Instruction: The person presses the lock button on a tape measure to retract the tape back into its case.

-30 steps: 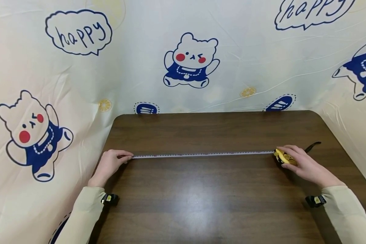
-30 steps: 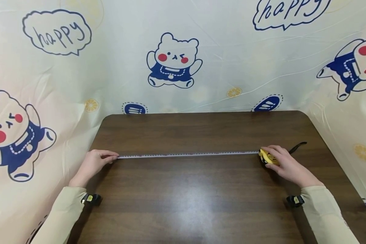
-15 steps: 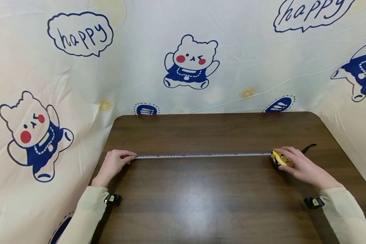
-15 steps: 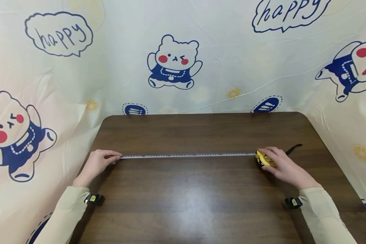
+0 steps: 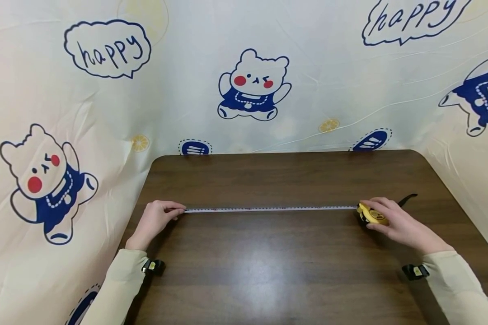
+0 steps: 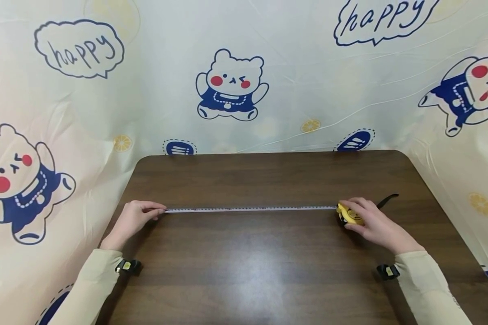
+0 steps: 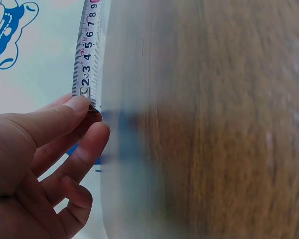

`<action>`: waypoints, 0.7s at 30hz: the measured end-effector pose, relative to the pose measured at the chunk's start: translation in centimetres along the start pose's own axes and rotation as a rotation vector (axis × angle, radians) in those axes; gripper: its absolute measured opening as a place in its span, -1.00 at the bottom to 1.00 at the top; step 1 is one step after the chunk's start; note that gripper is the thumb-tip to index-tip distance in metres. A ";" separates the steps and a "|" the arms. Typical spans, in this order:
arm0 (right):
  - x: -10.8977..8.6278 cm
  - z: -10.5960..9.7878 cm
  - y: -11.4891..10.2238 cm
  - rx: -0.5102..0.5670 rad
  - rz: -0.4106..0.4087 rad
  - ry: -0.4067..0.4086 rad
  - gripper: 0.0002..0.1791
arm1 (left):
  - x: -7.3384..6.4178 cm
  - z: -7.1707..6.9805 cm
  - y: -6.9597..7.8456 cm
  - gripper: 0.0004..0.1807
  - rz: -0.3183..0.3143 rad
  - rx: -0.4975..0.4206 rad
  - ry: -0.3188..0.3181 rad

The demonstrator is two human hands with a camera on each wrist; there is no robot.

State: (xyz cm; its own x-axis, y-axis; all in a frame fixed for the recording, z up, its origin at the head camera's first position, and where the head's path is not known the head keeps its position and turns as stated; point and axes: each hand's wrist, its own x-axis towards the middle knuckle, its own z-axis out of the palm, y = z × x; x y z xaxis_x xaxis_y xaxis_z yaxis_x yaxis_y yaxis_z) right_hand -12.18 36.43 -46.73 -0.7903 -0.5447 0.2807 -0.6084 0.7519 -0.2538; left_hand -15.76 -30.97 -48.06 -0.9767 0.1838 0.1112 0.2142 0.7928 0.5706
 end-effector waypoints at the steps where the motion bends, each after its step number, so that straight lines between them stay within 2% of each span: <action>1: 0.0 0.1 0.0 0.002 -0.005 0.003 -0.21 | 0.0 0.1 0.1 -0.89 0.002 -0.002 -0.002; 13: 0.4 0.3 -0.5 0.023 -0.047 0.040 -0.19 | 0.2 0.5 1.1 -0.90 0.013 -0.013 -0.016; 21: 0.6 0.5 -0.7 0.015 -0.059 0.031 -0.19 | 0.3 0.8 1.3 -0.89 0.016 -0.020 -0.032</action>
State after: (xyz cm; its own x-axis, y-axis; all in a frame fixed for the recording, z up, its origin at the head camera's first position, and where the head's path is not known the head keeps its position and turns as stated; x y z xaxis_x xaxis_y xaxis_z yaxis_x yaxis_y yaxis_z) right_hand -12.21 35.37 -46.86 -0.7502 -0.5763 0.3240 -0.6554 0.7127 -0.2499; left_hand -15.81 -29.43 -47.92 -0.9719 0.2153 0.0950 0.2295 0.7776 0.5854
